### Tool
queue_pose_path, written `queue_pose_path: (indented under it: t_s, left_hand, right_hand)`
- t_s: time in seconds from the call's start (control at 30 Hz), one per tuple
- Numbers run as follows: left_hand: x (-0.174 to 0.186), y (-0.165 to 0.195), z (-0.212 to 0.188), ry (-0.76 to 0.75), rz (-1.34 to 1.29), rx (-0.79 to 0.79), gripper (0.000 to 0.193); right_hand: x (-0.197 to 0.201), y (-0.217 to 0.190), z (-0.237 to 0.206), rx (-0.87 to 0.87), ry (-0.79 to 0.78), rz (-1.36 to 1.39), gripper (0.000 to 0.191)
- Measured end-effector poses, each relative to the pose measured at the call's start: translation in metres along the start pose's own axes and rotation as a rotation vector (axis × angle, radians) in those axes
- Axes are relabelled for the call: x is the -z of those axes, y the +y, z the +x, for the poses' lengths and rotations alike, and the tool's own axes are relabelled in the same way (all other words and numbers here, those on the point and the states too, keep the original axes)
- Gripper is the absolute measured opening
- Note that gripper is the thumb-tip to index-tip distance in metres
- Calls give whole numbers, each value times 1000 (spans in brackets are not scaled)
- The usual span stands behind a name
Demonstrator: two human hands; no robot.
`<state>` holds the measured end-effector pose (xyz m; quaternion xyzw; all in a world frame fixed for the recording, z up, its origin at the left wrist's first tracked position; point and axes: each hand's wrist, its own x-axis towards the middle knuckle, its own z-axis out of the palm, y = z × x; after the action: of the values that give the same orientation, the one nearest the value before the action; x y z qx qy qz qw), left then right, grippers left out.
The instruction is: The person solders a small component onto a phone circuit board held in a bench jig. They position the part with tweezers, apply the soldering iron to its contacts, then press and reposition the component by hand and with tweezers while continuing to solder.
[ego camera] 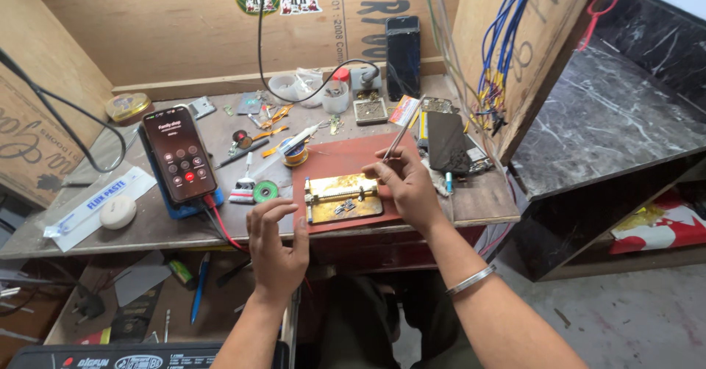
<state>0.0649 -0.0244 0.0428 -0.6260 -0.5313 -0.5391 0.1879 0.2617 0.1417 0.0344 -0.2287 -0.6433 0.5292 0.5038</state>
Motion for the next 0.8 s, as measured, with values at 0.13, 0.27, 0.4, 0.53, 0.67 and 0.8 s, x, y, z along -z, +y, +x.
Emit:
queue_pose_path:
  t_s: [0.13, 0.27, 0.4, 0.53, 0.67, 0.8]
  left_hand:
    - [2, 6, 6, -14, -53, 76, 29]
    - [-1, 6, 19, -56, -167, 124, 30]
    - [-11, -2, 27, -84, -250, 198, 27]
    - [-19, -11, 21, -84, -304, 182, 23]
    - [-19, -13, 11, -98, -295, 105, 23]
    - [-16, -13, 5, -111, -326, 98, 23]
  right_hand:
    - [-3, -1, -1, 3, 11, 16, 20]
    - [-5, -3, -3, 11, 14, -38, 18]
    - [-7, -4, -5, 17, 36, -56, 16]
    - [-10, -3, -7, 46, 18, 6, 15]
    - [-9, -2, -10, 18, 41, -41, 16]
    - [-7, 1, -9, -38, 70, -42, 17]
